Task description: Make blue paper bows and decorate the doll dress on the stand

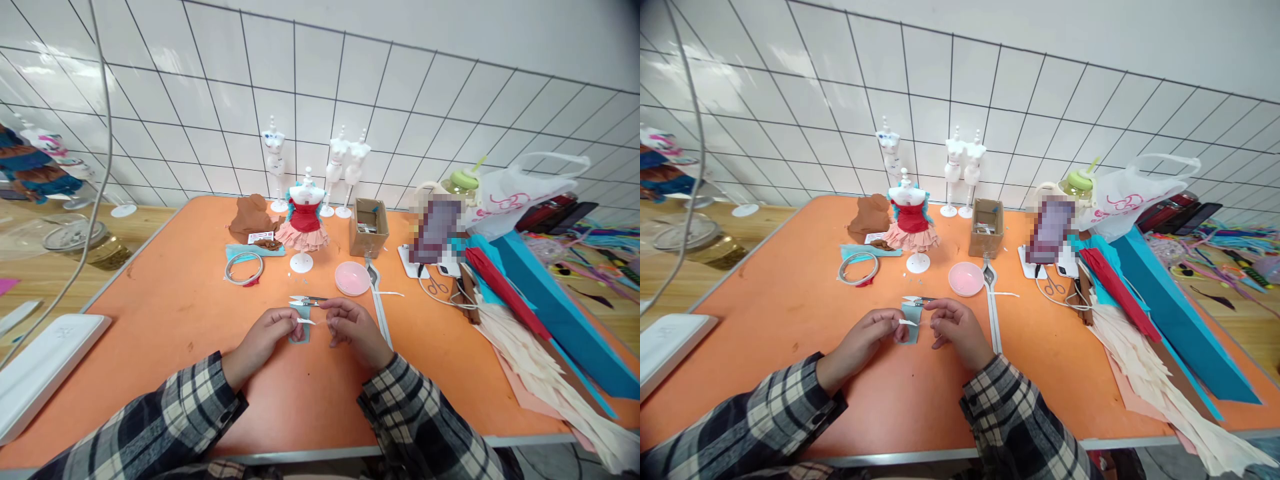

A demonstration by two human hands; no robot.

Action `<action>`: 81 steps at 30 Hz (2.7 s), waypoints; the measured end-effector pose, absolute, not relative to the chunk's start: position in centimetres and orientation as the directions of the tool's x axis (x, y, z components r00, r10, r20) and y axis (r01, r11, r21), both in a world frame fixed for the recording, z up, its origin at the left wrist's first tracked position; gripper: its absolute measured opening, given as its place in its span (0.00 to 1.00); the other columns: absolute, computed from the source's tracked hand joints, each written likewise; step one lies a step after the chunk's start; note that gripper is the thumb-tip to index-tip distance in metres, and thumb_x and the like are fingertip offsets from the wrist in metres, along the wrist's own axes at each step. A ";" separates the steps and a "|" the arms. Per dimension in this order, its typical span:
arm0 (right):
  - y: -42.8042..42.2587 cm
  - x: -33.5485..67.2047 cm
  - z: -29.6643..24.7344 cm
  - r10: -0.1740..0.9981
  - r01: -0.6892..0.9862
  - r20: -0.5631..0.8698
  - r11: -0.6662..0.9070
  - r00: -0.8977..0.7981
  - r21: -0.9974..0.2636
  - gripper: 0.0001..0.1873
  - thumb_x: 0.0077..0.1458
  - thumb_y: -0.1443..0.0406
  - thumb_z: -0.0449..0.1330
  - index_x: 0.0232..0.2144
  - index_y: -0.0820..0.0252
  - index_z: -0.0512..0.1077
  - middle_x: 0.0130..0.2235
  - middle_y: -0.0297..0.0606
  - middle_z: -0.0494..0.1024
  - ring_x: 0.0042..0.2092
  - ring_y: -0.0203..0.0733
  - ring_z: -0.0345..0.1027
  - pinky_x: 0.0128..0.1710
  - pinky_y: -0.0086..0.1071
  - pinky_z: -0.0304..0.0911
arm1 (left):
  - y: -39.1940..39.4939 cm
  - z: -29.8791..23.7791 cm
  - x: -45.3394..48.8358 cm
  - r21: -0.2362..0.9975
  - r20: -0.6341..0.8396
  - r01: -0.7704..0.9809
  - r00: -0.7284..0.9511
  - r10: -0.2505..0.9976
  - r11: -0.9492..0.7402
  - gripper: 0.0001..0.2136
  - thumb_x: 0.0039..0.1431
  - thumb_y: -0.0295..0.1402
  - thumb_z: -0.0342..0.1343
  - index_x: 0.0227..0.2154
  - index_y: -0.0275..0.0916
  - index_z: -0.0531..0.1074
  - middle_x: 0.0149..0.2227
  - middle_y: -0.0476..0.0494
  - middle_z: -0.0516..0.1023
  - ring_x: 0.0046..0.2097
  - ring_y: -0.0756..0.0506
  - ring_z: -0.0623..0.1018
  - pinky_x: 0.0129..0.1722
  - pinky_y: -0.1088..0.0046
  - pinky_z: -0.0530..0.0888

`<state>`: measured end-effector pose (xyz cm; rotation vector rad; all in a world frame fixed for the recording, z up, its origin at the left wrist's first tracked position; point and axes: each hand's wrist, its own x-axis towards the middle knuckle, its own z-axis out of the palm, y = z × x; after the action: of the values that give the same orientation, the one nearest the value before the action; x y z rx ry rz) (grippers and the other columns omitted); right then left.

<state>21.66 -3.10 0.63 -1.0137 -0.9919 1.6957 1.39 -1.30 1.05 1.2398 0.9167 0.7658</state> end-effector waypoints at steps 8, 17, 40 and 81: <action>-3.1 21.9 0.9 0.931 -0.444 -0.207 -0.329 -0.302 -0.833 0.14 0.50 0.62 0.60 0.40 0.59 0.76 0.29 0.33 0.70 0.24 0.30 0.58 0.18 0.24 0.64 | -1.3 1.6 1.5 0.987 -0.157 0.045 0.445 0.882 0.153 0.10 0.50 0.34 0.52 0.18 0.37 0.69 0.21 0.48 0.70 0.27 0.49 0.69 0.32 0.73 0.66; -3.0 21.9 0.1 0.946 -0.307 -0.147 -0.238 -0.290 -0.921 0.19 0.46 0.60 0.68 0.42 0.55 0.75 0.29 0.30 0.67 0.25 0.30 0.57 0.18 0.22 0.63 | -1.2 1.4 1.4 0.989 -0.144 0.034 0.456 0.878 0.144 0.10 0.50 0.35 0.52 0.18 0.36 0.70 0.20 0.49 0.70 0.27 0.49 0.68 0.32 0.73 0.66; -2.7 22.0 0.1 0.971 -0.138 -0.159 -0.185 -0.178 -0.973 0.17 0.54 0.54 0.60 0.40 0.57 0.78 0.37 0.39 0.74 0.29 0.34 0.64 0.22 0.27 0.65 | -1.1 0.2 1.2 0.938 -0.198 -0.188 0.393 0.898 0.290 0.12 0.56 0.38 0.53 0.22 0.35 0.71 0.23 0.47 0.72 0.28 0.48 0.70 0.32 0.73 0.67; 10.5 26.7 9.3 0.768 0.805 0.521 0.012 0.373 -0.593 0.25 0.64 0.55 0.46 0.59 0.59 0.61 0.25 0.35 0.73 0.31 0.46 0.68 0.31 0.33 0.55 | -2.9 0.0 2.7 0.743 0.265 0.269 0.723 0.638 -0.613 0.15 0.65 0.39 0.45 0.32 0.40 0.76 0.29 0.43 0.78 0.34 0.46 0.74 0.36 0.72 0.66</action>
<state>26.72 10.50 9.34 -1.7460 -1.3903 -0.0531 2.73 -2.90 -0.05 2.2220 0.6833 0.6796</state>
